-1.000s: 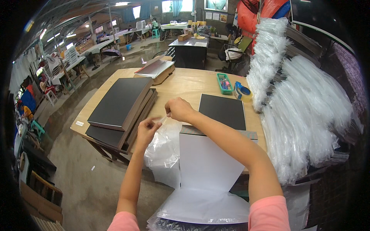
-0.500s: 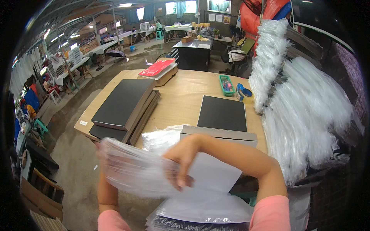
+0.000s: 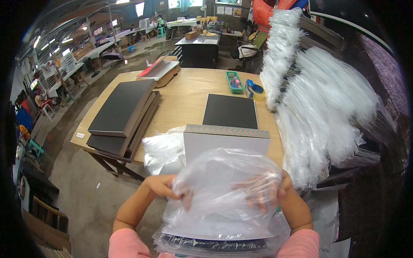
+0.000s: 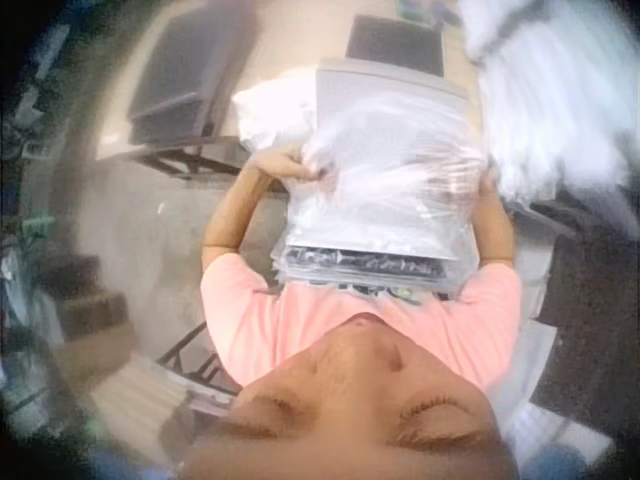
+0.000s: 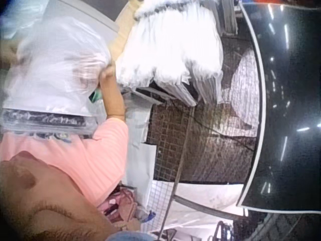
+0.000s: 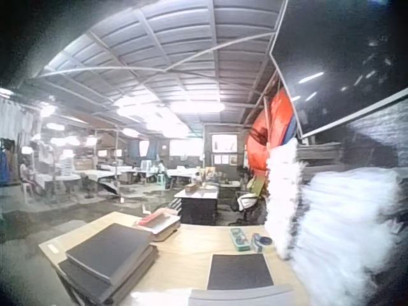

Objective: The person places a black object into a clear plastic bag and then stacks it on top of other bagged objects.

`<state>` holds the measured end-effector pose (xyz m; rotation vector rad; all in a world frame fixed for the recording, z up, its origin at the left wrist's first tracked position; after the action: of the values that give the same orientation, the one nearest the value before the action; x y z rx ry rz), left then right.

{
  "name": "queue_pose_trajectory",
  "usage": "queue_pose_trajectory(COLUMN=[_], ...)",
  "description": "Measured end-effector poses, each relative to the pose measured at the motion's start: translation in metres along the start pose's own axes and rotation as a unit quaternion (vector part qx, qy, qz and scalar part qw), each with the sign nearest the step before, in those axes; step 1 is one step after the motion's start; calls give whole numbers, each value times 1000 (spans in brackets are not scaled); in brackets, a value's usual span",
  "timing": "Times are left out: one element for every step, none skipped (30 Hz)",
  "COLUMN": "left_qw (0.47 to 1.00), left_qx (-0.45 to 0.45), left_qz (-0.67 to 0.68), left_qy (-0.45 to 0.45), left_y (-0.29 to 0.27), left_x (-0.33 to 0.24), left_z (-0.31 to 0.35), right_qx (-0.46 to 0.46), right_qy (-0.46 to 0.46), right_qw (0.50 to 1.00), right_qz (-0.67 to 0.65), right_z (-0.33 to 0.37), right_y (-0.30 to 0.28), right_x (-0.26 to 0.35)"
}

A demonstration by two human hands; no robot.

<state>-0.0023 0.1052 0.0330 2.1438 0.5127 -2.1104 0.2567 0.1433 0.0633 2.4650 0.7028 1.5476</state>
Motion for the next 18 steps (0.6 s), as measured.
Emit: queue_pose_trajectory(left_qw=[982, 930, 881, 818, 752, 765, 821, 867, 928, 956, 912, 845, 756, 701, 684, 665, 644, 657], left_qx=[-33, -61, -134, -207, -272, -307, -325, -337, -319, -288, -383, -468, -541, -571, -559, -544, -528, -534], left_qz=[144, 283, 360, 420, 455, 448, 371, 287, 128, -41, -142, -239, -331, -399, -442, -484, -525, -498], left_qy=[117, 226, 275, 334, 391, 347, 288, 229, 144, 48, -24, -95, -164, -150, -159, -166, -173, -188], left_y=[-5, -11, -17, -22, -26, -28, -30, -32, -38, -41, -45, -46, -45, -50, -47, -45, -43, -33], left_x=[5, 5, 10, 10, 10, 29, 27, 15, -2, -22, -26, -30, -37, -53, -56, -60, -65, -69], left_z=[-4, -10, -8, -3, 3, 11, 17, 21, 24, 21, 18, 8, 0, -6, -7, -10, -13, -8], right_qx=[-9, 4, 25, 47, 50, 34, -85, -218, -344, -464, -578, -611, -646, -650, -641, -633, -623, -568], right_qy=[-14, -28, -38, -53, -72, -93, -145, -187, -209, -165, -97, -43, 21, 18, 17, 14, 12, -8], right_qw=[1000, 1000, 999, 997, 995, 994, 984, 955, 910, 854, 782, 700, 579, 429, 403, 374, 344, 300], right_qz=[1, 7, 18, 27, 37, 43, 54, 77, 102, 167, 212, 367, 497, 628, 653, 678, 702, 766], right_z=[6, 14, 23, 26, 32, 40, 48, 59, 73, 90, 105, 104, 101, 66, 53, 44, 38, 32], right_y=[2, 3, 6, 8, 11, 14, 14, 15, 19, 10, 6, -2, -7, -5, -7, -10, -8, 1], right_x=[1, -7, -20, -31, -35, -36, -24, -12, -2, 3, 10, 21, 30, 49, 55, 61, 65, 67])
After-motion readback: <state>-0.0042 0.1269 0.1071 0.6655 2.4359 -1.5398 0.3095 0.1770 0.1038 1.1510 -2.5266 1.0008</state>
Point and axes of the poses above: each hand's wrist, its own z-axis away from the middle knuckle, its own y-axis out of the palm, x = y × z, the point moved 5 cm from there along -z, towards the middle knuckle, and after that the axes turned 10 degrees about x, right-handed, at the moved point
